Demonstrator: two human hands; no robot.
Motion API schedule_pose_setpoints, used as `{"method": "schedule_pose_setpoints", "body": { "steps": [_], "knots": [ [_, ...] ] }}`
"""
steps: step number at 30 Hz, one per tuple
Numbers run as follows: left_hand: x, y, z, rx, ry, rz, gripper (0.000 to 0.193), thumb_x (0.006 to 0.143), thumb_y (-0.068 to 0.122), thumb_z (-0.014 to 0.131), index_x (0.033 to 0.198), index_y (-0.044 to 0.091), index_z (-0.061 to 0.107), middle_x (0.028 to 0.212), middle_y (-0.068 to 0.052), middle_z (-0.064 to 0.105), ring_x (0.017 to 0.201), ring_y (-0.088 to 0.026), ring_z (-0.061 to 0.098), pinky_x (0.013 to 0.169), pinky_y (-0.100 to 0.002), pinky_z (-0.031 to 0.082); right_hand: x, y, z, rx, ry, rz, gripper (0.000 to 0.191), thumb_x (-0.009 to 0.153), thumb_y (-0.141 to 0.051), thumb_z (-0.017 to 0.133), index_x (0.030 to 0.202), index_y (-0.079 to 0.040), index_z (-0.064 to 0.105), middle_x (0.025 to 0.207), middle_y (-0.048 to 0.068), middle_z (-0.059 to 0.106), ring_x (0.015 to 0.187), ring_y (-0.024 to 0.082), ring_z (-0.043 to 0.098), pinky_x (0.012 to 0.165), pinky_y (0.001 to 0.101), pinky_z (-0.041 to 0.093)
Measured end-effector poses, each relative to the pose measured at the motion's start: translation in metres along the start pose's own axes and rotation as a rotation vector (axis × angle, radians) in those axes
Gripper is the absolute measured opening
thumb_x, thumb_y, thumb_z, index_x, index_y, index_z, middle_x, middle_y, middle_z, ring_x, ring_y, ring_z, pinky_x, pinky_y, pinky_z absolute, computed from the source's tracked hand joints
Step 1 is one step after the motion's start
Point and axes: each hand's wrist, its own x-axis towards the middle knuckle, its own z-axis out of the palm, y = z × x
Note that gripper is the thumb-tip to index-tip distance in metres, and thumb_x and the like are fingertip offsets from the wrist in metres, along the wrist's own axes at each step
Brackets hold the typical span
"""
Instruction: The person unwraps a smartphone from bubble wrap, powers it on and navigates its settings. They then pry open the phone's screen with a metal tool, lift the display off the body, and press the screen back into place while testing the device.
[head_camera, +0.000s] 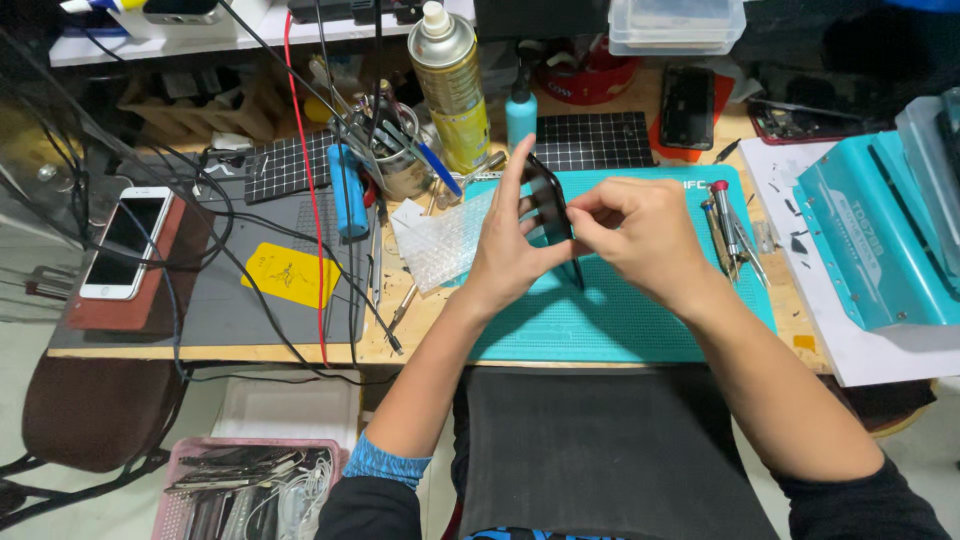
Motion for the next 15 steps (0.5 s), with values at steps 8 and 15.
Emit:
{"method": "schedule_pose_setpoints", "body": {
  "steps": [8, 15],
  "knots": [
    [-0.004, -0.011, -0.020, -0.185, -0.082, 0.032, 0.086, 0.092, 0.003, 0.074, 0.166, 0.013, 0.031, 0.146, -0.009, 0.044, 0.134, -0.020, 0.056, 0.112, -0.035, 0.053, -0.007, 0.013, 0.012, -0.009, -0.023, -0.011, 0.010, 0.086, -0.007, 0.076, 0.087, 0.002, 0.075, 0.077, 0.011, 0.074, 0.065, 0.016, 0.073, 0.061, 0.0291, 0.058],
    [0.013, -0.029, -0.009, -0.256, 0.186, 0.087, 0.051, 0.098, 0.001, 0.070, 0.145, 0.004, 0.050, 0.134, -0.007, 0.052, 0.122, -0.018, 0.059, 0.102, -0.030, 0.055, -0.014, 0.017, 0.021, -0.043, -0.079, 0.046, 0.009, 0.081, -0.007, 0.076, 0.082, 0.002, 0.074, 0.073, 0.012, 0.073, 0.062, 0.019, 0.073, 0.058, 0.0310, 0.057]
  ]
}}
